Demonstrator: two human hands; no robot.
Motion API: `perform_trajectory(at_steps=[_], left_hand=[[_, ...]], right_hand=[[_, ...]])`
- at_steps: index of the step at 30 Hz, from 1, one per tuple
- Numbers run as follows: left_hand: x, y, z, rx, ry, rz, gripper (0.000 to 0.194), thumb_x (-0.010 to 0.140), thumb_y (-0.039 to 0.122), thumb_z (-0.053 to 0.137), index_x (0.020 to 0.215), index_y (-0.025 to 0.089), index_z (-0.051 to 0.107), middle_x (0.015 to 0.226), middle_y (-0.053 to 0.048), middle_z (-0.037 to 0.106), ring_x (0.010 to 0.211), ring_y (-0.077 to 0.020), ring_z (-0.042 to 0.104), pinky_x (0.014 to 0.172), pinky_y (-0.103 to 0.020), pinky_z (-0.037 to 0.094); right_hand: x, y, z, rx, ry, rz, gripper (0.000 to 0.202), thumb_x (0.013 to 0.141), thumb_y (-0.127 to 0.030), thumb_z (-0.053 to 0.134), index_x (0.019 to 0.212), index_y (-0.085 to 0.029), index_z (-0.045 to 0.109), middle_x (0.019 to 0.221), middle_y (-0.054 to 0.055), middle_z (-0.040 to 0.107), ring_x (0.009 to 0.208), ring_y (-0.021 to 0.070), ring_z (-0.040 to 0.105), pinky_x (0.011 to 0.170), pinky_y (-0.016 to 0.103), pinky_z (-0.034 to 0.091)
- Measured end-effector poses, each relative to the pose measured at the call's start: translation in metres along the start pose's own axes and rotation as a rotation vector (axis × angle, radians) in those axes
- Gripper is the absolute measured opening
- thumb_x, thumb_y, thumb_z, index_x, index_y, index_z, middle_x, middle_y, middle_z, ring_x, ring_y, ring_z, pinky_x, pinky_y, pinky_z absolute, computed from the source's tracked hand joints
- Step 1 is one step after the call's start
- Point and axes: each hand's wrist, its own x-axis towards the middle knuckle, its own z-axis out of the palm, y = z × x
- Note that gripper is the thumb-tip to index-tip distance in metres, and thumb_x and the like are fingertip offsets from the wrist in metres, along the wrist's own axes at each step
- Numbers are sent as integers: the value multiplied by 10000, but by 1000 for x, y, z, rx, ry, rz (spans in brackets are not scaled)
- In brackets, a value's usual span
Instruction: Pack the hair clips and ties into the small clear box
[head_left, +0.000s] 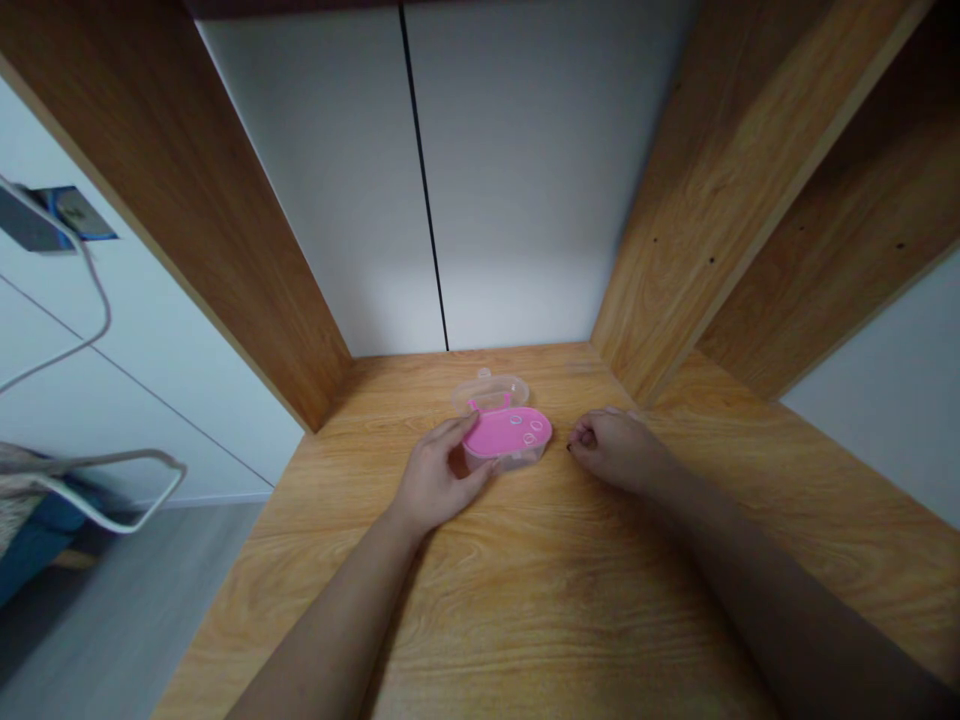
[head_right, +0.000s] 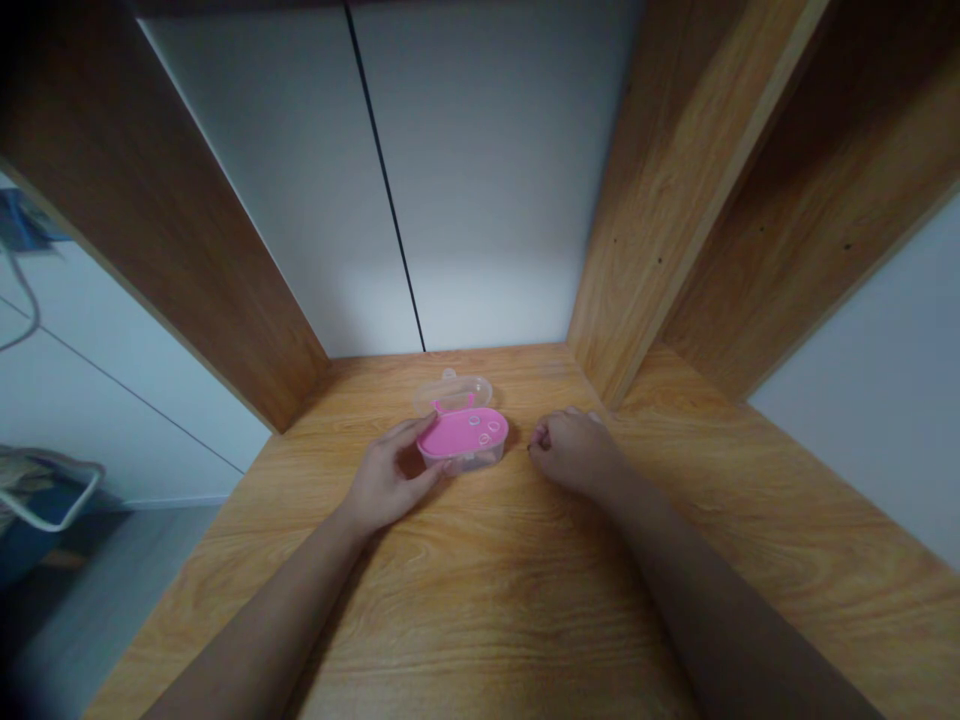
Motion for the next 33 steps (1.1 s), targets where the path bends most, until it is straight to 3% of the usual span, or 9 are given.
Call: perform_trajectory(at_steps=[7,13,18,27,30,33], left_hand=[[-1,1,0,4,1,16,618,810,357,766,1379,207,578,1325,-136,666,1188,-288,651,1033,-474,534],[-2,3,3,-22,-8,30,693,789,346,786,1417,207,529,1342,-144,653,1183,-289,656,1024,-474,539],[-2,4,4,-45,-19,35,714,791,356,788,1436,228,507,1349,-141,648,1160,-286,667,1016,-475,541],[-2,1,4,-51,-31,41,716,794,356,782,1438,219,502,1365,-143,636,1164,-286,660,1016,-476,537],[-3,0,3,-55,-32,34,734,791,359,784,1448,216,490,1392,-148,618,1197,-296,647,1040,-480,520],[-3,-1,2,-87,-35,18,760,792,339,781,1470,218,460,1407,-146,606,1236,-303,627,1074,-476,497]], right_hand=[[1,-20,1,404,284,-36,104,884,-268,558,849,-227,647,848,47,690,806,211,643,756,352,503],[-10,-62,7,385,440,-160,65,877,-238,618,866,-250,681,1023,80,639,1043,278,591,919,476,468],[-16,-82,11,351,455,-148,63,834,-234,691,814,-279,730,1215,69,611,1188,315,521,989,544,408],[-11,-66,12,485,486,-162,200,919,-214,545,960,-257,736,1196,92,623,1182,286,550,1030,531,422],[-7,-52,18,583,496,-95,249,928,-280,546,1123,-252,699,1249,104,616,1227,290,548,1084,537,409],[-2,-40,29,755,384,30,475,922,-371,573,1377,-239,552,1411,127,563,1285,309,536,1108,555,409]])
